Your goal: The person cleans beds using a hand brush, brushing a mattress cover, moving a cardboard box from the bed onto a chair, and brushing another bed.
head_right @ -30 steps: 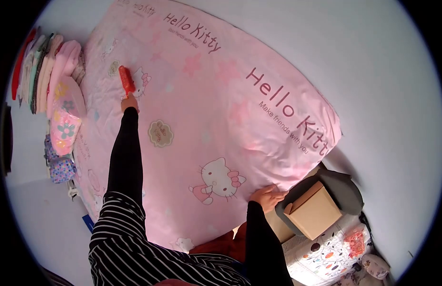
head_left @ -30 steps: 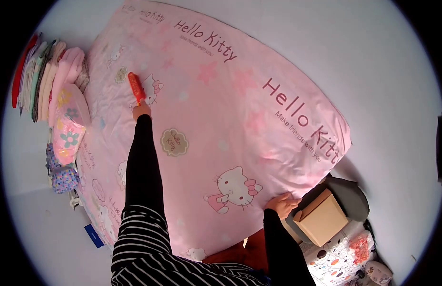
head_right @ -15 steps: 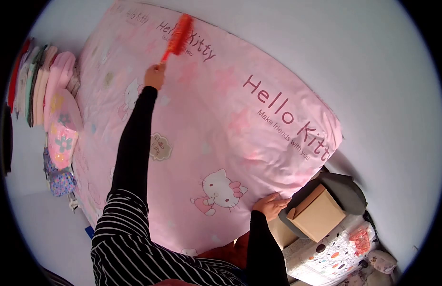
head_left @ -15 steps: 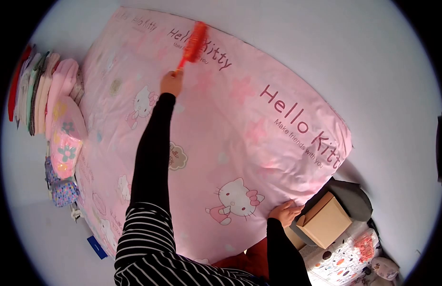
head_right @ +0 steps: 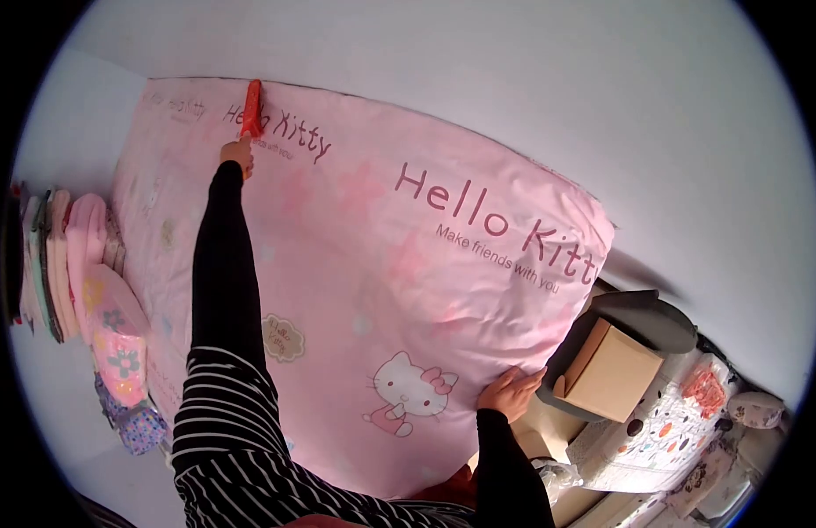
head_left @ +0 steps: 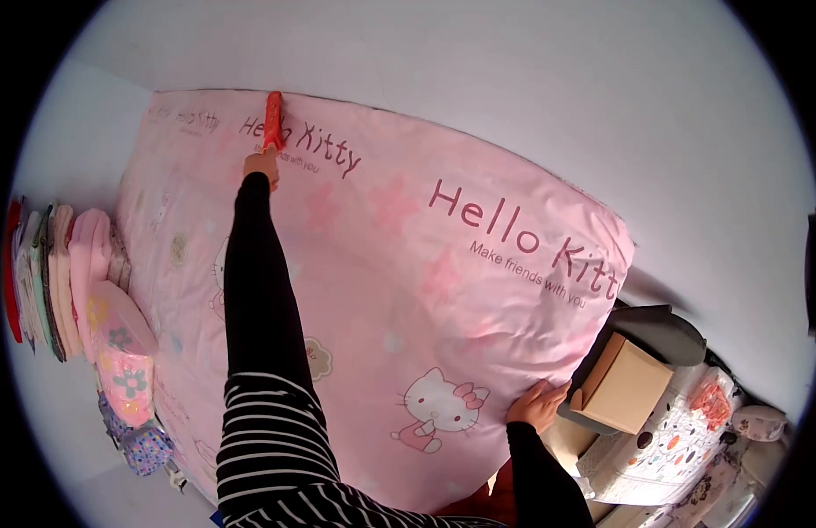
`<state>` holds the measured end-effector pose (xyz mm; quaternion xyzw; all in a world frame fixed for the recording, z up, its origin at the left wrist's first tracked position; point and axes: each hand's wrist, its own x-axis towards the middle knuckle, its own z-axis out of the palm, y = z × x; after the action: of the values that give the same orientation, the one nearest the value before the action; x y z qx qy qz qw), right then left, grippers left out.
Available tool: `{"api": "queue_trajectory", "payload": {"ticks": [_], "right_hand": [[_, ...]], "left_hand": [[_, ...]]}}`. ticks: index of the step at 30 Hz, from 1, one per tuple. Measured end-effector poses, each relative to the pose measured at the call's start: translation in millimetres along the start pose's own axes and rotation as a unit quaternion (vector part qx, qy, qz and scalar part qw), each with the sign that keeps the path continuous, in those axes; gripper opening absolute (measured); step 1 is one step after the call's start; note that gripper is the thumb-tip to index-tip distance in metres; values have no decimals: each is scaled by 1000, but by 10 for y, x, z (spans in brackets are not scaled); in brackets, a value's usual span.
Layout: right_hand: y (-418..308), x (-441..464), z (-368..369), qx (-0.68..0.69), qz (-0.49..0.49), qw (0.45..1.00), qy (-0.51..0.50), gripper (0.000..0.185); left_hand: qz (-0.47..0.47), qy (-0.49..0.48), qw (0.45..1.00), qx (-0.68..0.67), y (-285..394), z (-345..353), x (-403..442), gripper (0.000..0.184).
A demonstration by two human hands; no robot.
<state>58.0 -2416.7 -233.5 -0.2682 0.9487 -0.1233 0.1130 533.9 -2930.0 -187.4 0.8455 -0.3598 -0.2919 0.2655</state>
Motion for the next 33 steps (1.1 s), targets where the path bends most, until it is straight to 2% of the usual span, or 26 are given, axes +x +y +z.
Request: {"api": "queue_trajectory", "payload": {"ticks": [3,5,6,8,11,14,16,18,19,21,22,25,28,29,32,33], "right_hand": [[61,-4,62,-19,-9,1000,7,64],[0,18,9,-6,-10,1000,7,64],[-20,4,-7,0,-6,1000,6,64],[13,1,7,-13,0,1000,-5,64],[-40,-20,-25,-16,7,1000,-7,63],[-30,-18,-5,-21,-17,999,20,64],[29,-14,36,-25,-24,999,25,65],[0,-21,-15,-13,-8,1000,4,65],[-26,-14,-23,-6,0,1000,-6,65],[-10,-18,-8,-12,-7,1000,6,65],[-6,-11,-2,-16,-10,1000,13,65],[-28,-15,-32,-29,-1,1000,1,65],[-6,-23,-13,-25,-14,999,13,65],[-22,-22,-16,-22,-12,1000,12,65],[-22,-26,-37,-19,-10,1000,9,65],[-5,-21,-26,-20,-12,1000,7,65]], "left_hand": [[64,-69,991,-91,-217,16,-582,44],[29,-144,980,-133,-269,-365,-1060,43],[18,-143,983,-112,-299,-567,-1123,43],[40,-60,991,-115,-406,-769,-901,41],[21,35,984,-172,-379,-760,-460,39],[-10,-11,994,-105,-298,-525,-359,38],[11,-85,995,-56,-331,-238,-561,41],[68,-85,993,-47,-361,76,-1117,37],[164,-78,983,4,-620,197,-1198,36],[234,-128,963,48,-836,216,-1824,35],[212,-184,959,40,-618,83,-2282,34],[126,-164,977,-55,-520,-293,-2351,36],[143,21,989,-6,-403,-468,-1718,44],[200,82,975,49,-605,-454,-1211,43],[54,37,993,101,-401,-266,-1258,53],[148,59,973,165,-529,-85,-1326,51]]}}
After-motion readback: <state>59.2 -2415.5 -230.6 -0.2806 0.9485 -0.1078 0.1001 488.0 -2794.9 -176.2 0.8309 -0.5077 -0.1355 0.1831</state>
